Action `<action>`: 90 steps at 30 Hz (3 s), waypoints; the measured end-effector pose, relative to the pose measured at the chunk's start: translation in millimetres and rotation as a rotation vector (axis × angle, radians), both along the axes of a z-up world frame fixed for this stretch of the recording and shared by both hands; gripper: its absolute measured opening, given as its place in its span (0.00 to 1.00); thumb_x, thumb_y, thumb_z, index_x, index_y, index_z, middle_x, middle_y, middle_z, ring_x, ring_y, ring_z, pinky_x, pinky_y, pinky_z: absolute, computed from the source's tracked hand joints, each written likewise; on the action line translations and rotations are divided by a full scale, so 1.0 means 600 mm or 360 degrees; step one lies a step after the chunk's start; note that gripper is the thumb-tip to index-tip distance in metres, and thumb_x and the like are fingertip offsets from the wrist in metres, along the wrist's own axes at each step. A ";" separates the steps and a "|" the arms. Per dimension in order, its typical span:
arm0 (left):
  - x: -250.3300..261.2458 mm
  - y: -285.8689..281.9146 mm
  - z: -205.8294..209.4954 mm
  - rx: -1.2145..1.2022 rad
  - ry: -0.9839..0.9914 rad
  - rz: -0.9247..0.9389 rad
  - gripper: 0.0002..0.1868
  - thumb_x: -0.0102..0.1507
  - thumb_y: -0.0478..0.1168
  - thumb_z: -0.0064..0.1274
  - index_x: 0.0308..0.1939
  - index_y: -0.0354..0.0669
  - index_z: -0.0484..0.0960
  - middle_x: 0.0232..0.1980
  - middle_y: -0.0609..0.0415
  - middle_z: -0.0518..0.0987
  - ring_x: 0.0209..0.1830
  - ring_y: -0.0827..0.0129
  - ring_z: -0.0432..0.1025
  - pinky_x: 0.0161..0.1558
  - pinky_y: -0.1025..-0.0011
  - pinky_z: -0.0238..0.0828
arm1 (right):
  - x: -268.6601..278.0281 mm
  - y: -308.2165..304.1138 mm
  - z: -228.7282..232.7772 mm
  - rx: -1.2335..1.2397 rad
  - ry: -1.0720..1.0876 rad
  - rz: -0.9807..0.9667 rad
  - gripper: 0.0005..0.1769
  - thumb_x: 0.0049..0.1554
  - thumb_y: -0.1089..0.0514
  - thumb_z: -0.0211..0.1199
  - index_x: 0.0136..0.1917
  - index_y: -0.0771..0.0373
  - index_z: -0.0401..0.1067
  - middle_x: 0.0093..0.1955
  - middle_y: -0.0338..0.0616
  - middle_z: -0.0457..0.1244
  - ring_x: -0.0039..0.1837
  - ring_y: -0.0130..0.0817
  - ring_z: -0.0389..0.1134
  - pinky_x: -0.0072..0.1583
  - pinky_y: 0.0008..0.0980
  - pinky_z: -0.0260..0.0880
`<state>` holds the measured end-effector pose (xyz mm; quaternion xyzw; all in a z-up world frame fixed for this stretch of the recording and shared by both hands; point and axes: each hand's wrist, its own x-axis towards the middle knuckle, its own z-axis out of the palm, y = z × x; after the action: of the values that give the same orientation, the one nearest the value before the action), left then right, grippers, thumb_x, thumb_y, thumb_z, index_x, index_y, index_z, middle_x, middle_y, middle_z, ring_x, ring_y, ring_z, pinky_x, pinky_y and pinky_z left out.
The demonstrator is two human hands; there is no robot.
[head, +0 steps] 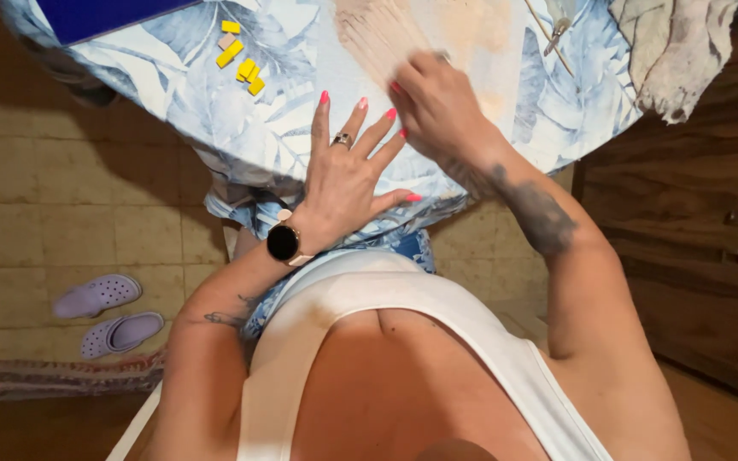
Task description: Decorating a white cylindrical container by gluing small colorful tiles onto its surface to create a mosaic pattern.
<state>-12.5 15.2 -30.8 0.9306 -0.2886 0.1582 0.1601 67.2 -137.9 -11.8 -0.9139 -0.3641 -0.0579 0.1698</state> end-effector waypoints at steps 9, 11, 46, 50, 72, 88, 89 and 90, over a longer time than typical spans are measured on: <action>0.001 0.001 -0.003 0.0008 0.0095 0.0022 0.39 0.49 0.73 0.43 0.53 0.52 0.70 0.56 0.56 0.68 0.60 0.55 0.58 0.60 0.46 0.27 | 0.032 0.009 -0.010 -0.0175 -0.0139 0.0032 0.10 0.56 0.59 0.44 0.34 0.63 0.55 0.31 0.46 0.51 0.30 0.41 0.51 0.29 0.38 0.49; 0.001 0.004 -0.004 -0.0068 0.0039 -0.0005 0.39 0.49 0.72 0.45 0.52 0.50 0.71 0.56 0.54 0.68 0.59 0.53 0.59 0.61 0.46 0.28 | -0.013 -0.037 -0.009 -0.0247 -0.0079 0.0015 0.10 0.56 0.59 0.44 0.34 0.63 0.56 0.31 0.46 0.52 0.31 0.40 0.52 0.29 0.37 0.52; -0.007 0.006 -0.010 -0.0074 -0.0025 -0.0038 0.42 0.49 0.75 0.42 0.53 0.47 0.72 0.56 0.51 0.68 0.59 0.52 0.58 0.61 0.46 0.30 | 0.057 0.017 -0.050 -0.0008 -0.0457 0.0062 0.09 0.51 0.59 0.49 0.32 0.61 0.56 0.31 0.44 0.54 0.30 0.44 0.55 0.27 0.40 0.50; 0.002 0.008 -0.010 -0.0036 -0.0052 -0.0034 0.43 0.50 0.76 0.39 0.53 0.48 0.72 0.57 0.52 0.67 0.60 0.51 0.56 0.61 0.47 0.30 | -0.039 -0.052 -0.015 -0.0147 -0.0223 -0.0057 0.10 0.56 0.60 0.46 0.33 0.63 0.56 0.30 0.45 0.51 0.30 0.40 0.51 0.30 0.37 0.49; -0.002 0.002 -0.001 -0.0082 -0.0010 -0.0082 0.41 0.51 0.73 0.42 0.52 0.45 0.72 0.56 0.48 0.67 0.59 0.46 0.57 0.59 0.42 0.29 | -0.074 -0.085 0.001 -0.0255 -0.0205 -0.0052 0.12 0.54 0.60 0.48 0.29 0.63 0.55 0.27 0.44 0.50 0.26 0.39 0.50 0.26 0.35 0.46; 0.047 -0.019 0.046 -0.0748 -0.0043 -0.0235 0.14 0.56 0.29 0.47 0.46 0.37 0.73 0.43 0.50 0.77 0.55 0.50 0.64 0.60 0.48 0.34 | -0.066 -0.039 0.030 0.0810 0.0434 -0.0124 0.14 0.59 0.58 0.41 0.33 0.66 0.58 0.29 0.42 0.52 0.32 0.31 0.51 0.37 0.29 0.50; 0.048 -0.019 0.043 -0.0764 -0.0056 -0.0252 0.12 0.57 0.30 0.47 0.45 0.36 0.73 0.42 0.50 0.77 0.53 0.49 0.65 0.60 0.49 0.37 | -0.065 -0.040 0.030 0.0806 0.0415 -0.0110 0.16 0.59 0.57 0.41 0.33 0.66 0.58 0.29 0.42 0.51 0.31 0.31 0.50 0.36 0.28 0.49; 0.049 -0.018 0.041 -0.0781 -0.0070 -0.0270 0.10 0.58 0.32 0.48 0.43 0.36 0.74 0.41 0.50 0.77 0.51 0.47 0.66 0.60 0.51 0.40 | -0.064 -0.041 0.031 0.0802 0.0396 -0.0096 0.17 0.59 0.55 0.41 0.33 0.66 0.58 0.28 0.41 0.51 0.30 0.30 0.49 0.35 0.27 0.48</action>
<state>17.1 4.4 -6.1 0.8327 -0.3220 0.2297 0.3874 28.8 -162.6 6.5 -0.8534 -0.2873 -0.0391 0.4333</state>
